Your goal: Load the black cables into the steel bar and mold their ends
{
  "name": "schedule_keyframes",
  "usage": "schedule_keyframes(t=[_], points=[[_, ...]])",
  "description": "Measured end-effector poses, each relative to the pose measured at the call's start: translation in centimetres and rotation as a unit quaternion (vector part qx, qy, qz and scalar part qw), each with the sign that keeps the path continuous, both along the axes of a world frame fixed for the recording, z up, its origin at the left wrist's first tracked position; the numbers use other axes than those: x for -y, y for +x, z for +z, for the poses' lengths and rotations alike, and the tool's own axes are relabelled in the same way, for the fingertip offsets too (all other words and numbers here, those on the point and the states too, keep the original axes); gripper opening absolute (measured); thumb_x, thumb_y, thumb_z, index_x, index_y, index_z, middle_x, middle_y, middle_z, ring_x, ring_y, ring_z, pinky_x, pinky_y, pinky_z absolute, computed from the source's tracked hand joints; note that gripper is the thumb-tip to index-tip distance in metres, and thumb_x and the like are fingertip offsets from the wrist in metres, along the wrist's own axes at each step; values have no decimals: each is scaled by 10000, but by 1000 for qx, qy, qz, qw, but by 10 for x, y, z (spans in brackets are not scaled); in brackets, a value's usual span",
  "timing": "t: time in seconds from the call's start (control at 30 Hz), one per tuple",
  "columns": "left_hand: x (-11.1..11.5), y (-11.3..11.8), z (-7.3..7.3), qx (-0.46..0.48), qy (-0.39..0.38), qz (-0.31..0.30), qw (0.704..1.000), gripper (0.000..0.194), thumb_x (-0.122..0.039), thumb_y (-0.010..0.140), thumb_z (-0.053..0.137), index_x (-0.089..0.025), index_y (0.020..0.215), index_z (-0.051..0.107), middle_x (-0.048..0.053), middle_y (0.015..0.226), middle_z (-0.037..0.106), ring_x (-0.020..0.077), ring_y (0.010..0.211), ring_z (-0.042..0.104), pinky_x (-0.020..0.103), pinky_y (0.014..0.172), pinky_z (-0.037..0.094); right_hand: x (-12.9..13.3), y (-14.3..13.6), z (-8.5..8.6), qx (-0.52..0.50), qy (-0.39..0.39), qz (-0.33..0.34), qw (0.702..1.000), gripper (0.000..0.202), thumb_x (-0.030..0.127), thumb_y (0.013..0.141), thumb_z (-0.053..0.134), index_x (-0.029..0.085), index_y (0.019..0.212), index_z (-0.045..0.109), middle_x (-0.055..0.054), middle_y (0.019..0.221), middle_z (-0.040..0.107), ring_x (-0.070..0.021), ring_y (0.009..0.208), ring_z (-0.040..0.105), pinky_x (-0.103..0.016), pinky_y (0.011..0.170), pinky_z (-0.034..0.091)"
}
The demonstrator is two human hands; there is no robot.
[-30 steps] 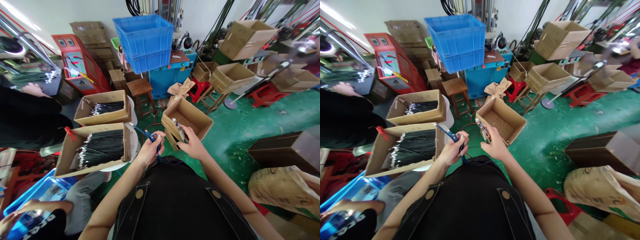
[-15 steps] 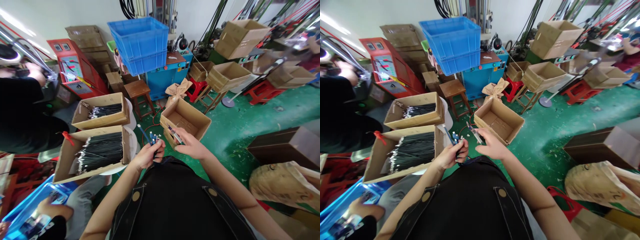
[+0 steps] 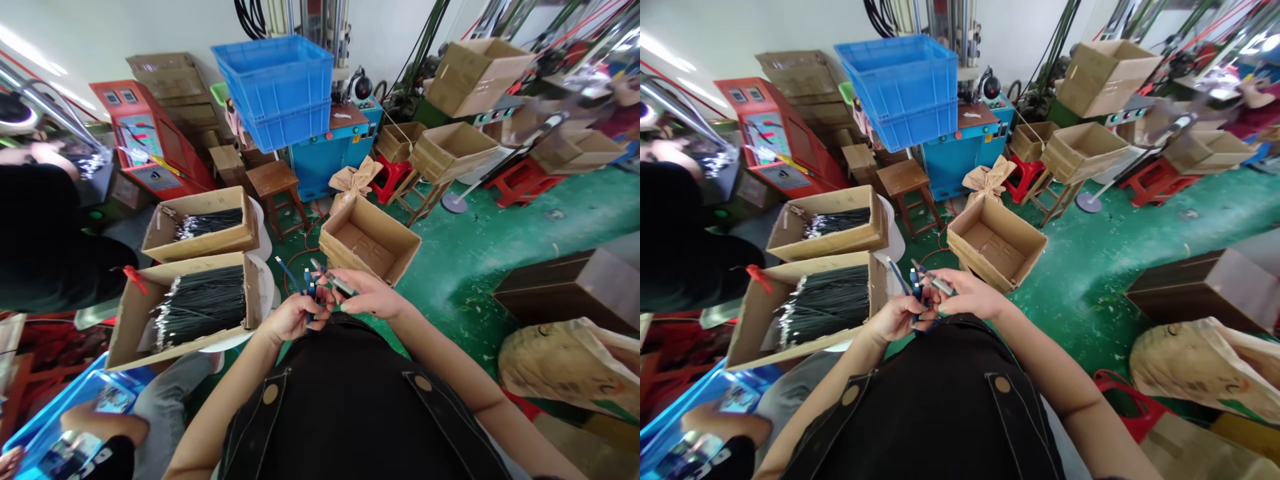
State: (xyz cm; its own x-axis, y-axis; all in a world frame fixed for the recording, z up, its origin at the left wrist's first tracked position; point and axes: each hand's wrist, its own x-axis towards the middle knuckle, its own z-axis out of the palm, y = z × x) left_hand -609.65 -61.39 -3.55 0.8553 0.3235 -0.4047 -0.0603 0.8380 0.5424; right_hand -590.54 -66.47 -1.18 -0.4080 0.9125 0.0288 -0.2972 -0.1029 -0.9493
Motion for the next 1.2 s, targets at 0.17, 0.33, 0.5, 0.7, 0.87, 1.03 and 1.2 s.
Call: schedule_keyframes(t=[0.17, 0.33, 0.5, 0.7, 0.87, 1.03, 1.2], points=[[5, -1, 1, -28, 18, 61, 998, 234, -299, 774, 688, -86, 861, 643, 54, 753, 557, 69, 553, 440, 167, 440, 309, 1, -4, 0, 0, -20, -24, 1000, 536, 250, 687, 667, 161, 1209, 580, -31, 946, 578, -160, 848, 509, -307, 797, 418], [-3, 1, -6, -82, 67, 244, 964, 314, -364, 731, 755, -96, 847, 640, 41, 742, 587, 128, 659, 564, 267, 620, 499, 10, 5, -8, -60, -25, -60, 996, 506, 322, 654, 664, 165, 1134, 633, -54, 955, 602, -146, 726, 455, -290, 684, 401], [-15, -5, -17, -133, 119, 415, 892, 265, -355, 746, 743, -129, 824, 629, -60, 628, 465, 29, 474, 385, 193, 536, 445, 17, 12, -1, -45, -11, -37, 998, 554, 319, 666, 670, 178, 1199, 617, -68, 977, 613, -147, 736, 456, -297, 686, 403], [1, 1, 8, -121, 298, 244, 915, 427, -232, 582, 859, -141, 960, 681, 13, 778, 632, 70, 586, 509, 182, 535, 413, 19, 1, 5, 43, 20, -37, 998, 632, 303, 676, 686, 192, 1283, 551, -64, 1114, 594, -152, 808, 499, -302, 737, 444], [6, 5, 8, -152, 293, 285, 900, 411, -225, 605, 839, -169, 996, 726, -40, 622, 557, 40, 483, 414, 168, 449, 317, 25, -10, 2, 136, 98, -124, 978, 634, 252, 709, 613, 188, 1327, 485, -101, 1255, 552, -201, 926, 557, -366, 833, 473], [8, -1, 5, -132, 222, 331, 908, 356, -266, 576, 851, -171, 908, 760, -7, 676, 578, 9, 441, 322, 166, 398, 200, 36, -16, 2, 376, 161, -222, 885, 656, 141, 671, 561, 211, 1321, 508, -95, 1183, 588, -244, 1055, 542, -422, 948, 446], [10, -1, 13, -77, 191, 340, 918, 275, -261, 533, 867, -173, 776, 772, 7, 679, 557, 12, 443, 356, 162, 394, 211, 42, -23, -4, 440, 179, -213, 854, 680, 175, 676, 592, 221, 1348, 497, -105, 1137, 566, -256, 1037, 535, -442, 950, 454]])
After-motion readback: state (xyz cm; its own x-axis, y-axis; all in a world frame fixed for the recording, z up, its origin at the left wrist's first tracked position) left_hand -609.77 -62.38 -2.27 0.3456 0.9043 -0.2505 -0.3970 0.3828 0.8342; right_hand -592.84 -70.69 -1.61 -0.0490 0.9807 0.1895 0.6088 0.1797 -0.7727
